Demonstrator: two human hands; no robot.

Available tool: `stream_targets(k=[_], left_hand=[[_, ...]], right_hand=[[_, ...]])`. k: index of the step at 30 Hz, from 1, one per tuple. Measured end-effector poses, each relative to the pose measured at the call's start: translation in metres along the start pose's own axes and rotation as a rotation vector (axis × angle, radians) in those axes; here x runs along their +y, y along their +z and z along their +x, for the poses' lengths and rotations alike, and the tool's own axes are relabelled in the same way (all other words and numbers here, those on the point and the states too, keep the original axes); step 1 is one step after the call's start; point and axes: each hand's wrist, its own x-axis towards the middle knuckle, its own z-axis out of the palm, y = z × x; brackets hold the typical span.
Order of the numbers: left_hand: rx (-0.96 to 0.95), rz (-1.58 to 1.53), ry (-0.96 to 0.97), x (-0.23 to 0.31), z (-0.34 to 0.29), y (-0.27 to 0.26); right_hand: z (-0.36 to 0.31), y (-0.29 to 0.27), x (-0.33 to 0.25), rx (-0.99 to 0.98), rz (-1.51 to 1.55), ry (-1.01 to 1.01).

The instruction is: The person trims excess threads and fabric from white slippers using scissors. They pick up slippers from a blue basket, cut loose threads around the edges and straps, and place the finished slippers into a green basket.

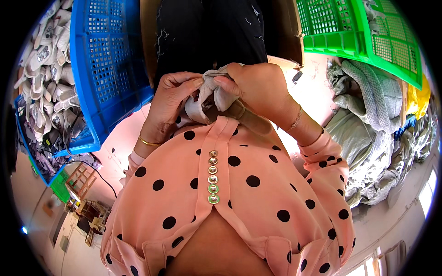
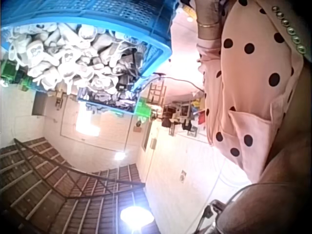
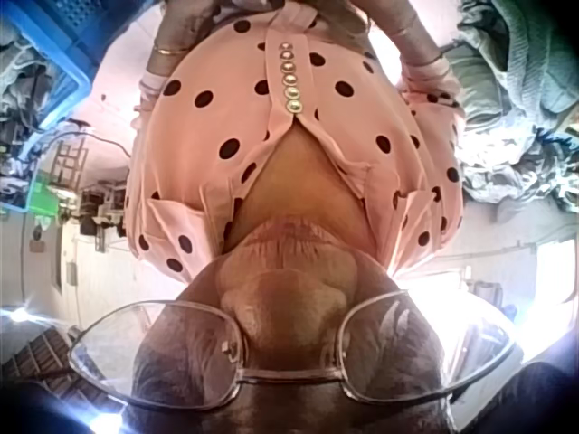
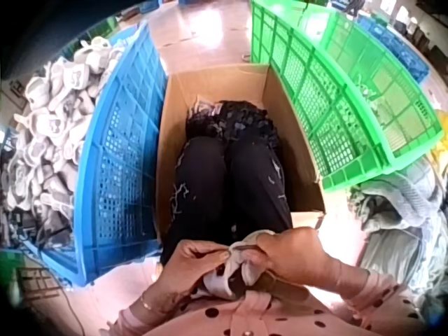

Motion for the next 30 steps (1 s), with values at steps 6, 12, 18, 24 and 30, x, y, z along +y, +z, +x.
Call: stream_targets(k=[6, 12, 18, 24, 30], left_hand=[[-0.027, 0.042, -0.002, 0.004, 0.000, 0.001], [-0.030, 0.265, 0.150, 0.008, -0.001, 0.001], [-0.037, 0.661, 0.397, 0.024, -0.002, 0.009], [0.106, 1.145, 0.914, 0.031, 0.000, 0.003], [0.132, 1.334, 1.192, 0.008, 0.000, 0.006]], right_hand=[[0.017, -0.001, -0.004, 0.293, 0.345, 0.058], [0.034, -0.008, 0.030, 0.255, -0.208, -0.014], [0.025, -0.004, -0.004, 0.155, 0.168, -0.076], [0.017, -0.012, 0.002, 0.209, 0.352, 0.299], [0.006, 0.017, -0.015, -0.059, 1.020, 0.508]])
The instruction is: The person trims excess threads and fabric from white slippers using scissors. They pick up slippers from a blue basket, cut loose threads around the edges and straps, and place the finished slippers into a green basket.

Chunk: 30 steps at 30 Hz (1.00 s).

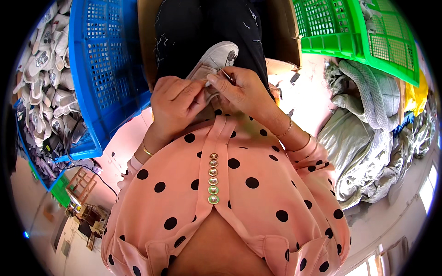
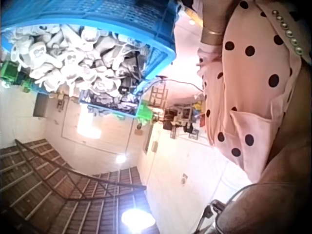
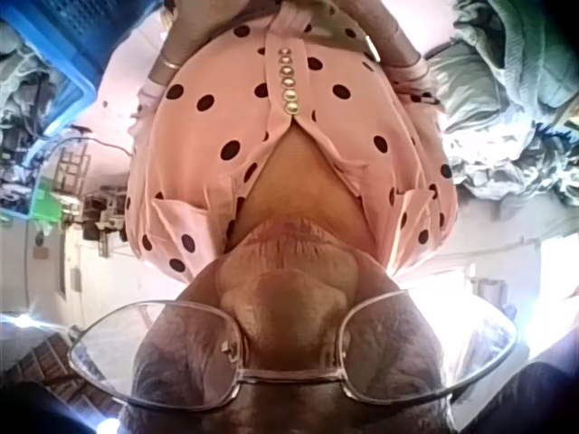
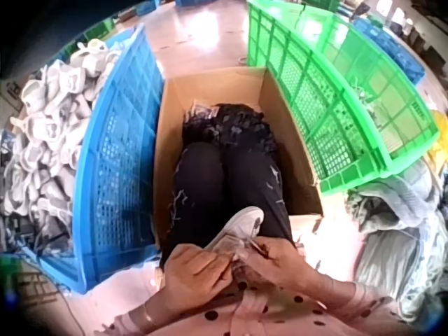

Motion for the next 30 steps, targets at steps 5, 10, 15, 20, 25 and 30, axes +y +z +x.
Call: stream_targets(k=[5, 10, 15, 20, 25, 30], left_hand=[[-0.021, 0.114, 0.098, 0.000, -0.018, 0.006], [-0.010, 0.133, 0.051, -0.001, -0.018, 0.002], [-0.077, -0.398, -0.407, -0.008, -0.022, 0.004], [-0.180, -0.578, -0.436, -0.018, -0.010, 0.014], [-0.110, -0.838, -0.652, -0.018, -0.010, 0.019], [-0.040, -0.884, -0.804, -0.012, -0.018, 0.025]], right_hand=[[0.004, 0.008, 0.015, 0.061, -0.277, -0.143], [0.008, 0.007, 0.011, -0.048, -0.037, -0.014], [0.007, 0.004, 0.017, -0.125, 0.071, 0.051], [0.005, 0.003, 0.017, -0.123, 0.071, 0.043], [0.005, -0.002, 0.013, -0.095, -0.003, 0.044], [0.013, -0.025, 0.000, 0.107, -0.829, -0.494]])
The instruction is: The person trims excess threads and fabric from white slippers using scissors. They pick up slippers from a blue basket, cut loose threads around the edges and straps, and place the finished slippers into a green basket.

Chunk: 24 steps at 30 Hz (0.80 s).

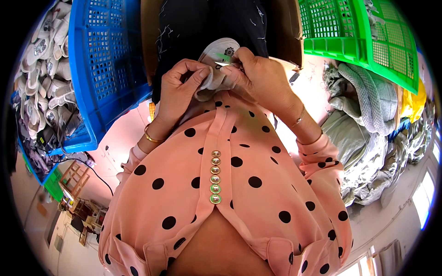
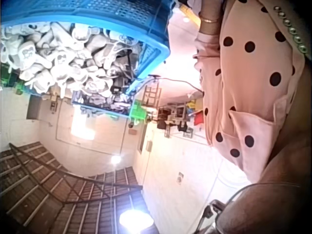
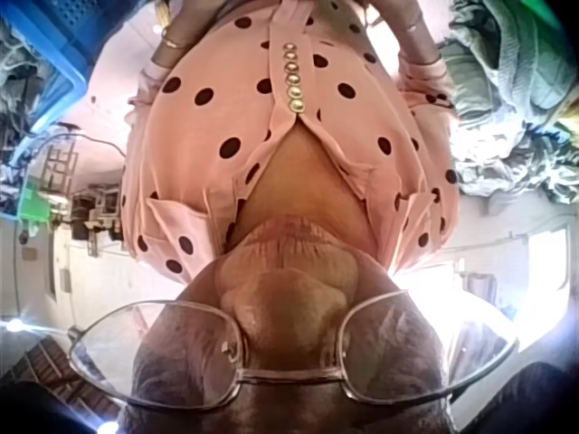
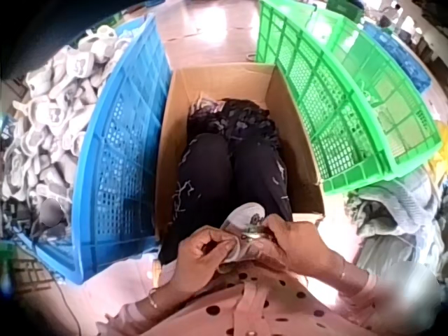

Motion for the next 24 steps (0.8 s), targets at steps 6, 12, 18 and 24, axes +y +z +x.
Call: stream_targets(k=[6, 12, 18, 24], left_hand=[[0.055, 0.025, 0.052, -0.006, -0.002, 0.003], [0.034, 0.116, 0.061, -0.008, -0.002, 0.001], [0.030, 0.145, 0.082, -0.006, -0.002, 0.003], [0.103, -0.255, -0.112, -0.003, -0.003, 0.003]], right_hand=[[0.015, -0.023, -0.003, -0.298, -0.325, -0.145], [0.028, -0.030, -0.010, -0.401, -0.436, -0.188], [0.033, -0.033, -0.013, -0.429, -0.465, -0.274], [0.028, -0.021, -0.010, -0.292, -0.166, -0.049]])
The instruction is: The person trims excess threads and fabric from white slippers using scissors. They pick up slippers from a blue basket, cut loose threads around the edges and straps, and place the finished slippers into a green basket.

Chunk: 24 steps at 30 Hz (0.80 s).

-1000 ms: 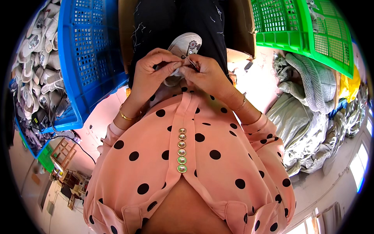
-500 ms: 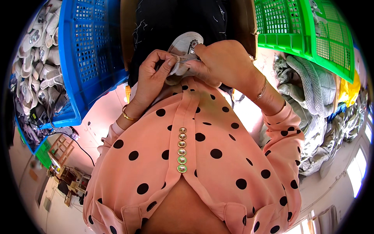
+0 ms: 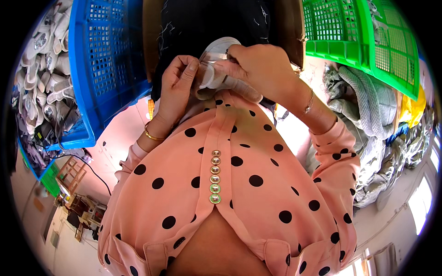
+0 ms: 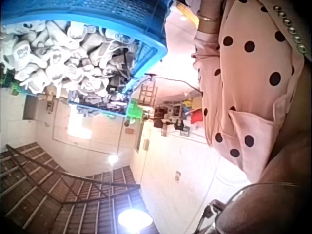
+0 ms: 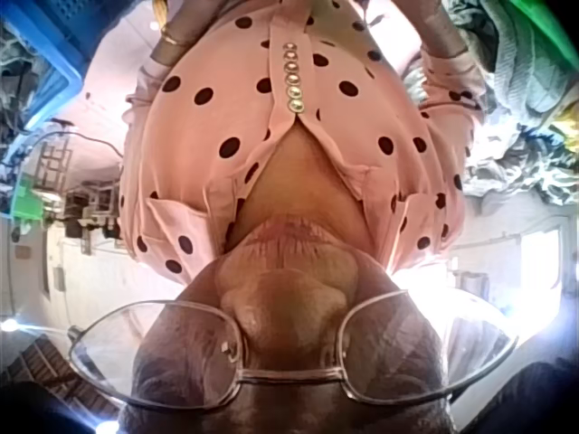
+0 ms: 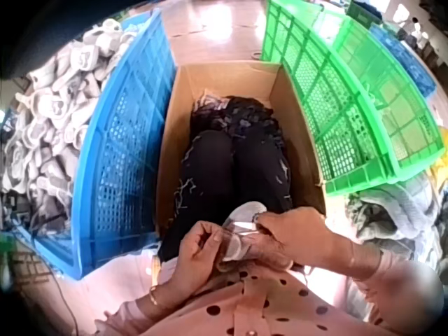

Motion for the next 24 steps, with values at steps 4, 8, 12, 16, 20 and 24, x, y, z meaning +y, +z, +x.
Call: stream_targets(k=[4, 8, 12, 16, 20, 24], left_hand=[[-0.020, -0.047, -0.003, -0.002, -0.001, -0.001], [-0.071, -0.095, -0.033, 0.002, -0.001, -0.008], [0.197, 0.559, 0.419, 0.003, 0.005, -0.034], [0.095, 0.774, 0.514, 0.018, -0.015, -0.035], [-0.012, 0.873, 0.486, 0.026, -0.023, -0.013], [0.002, 0.816, 0.768, 0.033, 0.004, -0.016]], right_hand=[[-0.009, 0.019, -0.017, -0.107, 0.493, 0.235], [-0.010, 0.037, -0.022, -0.167, 1.072, 0.548], [-0.021, 0.045, -0.017, -0.125, 1.397, 0.609], [-0.028, 0.038, -0.019, -0.078, 1.501, 0.591], [-0.028, 0.035, -0.031, 0.053, 1.580, 0.497], [-0.024, 0.024, -0.031, 0.154, 1.187, 0.310]])
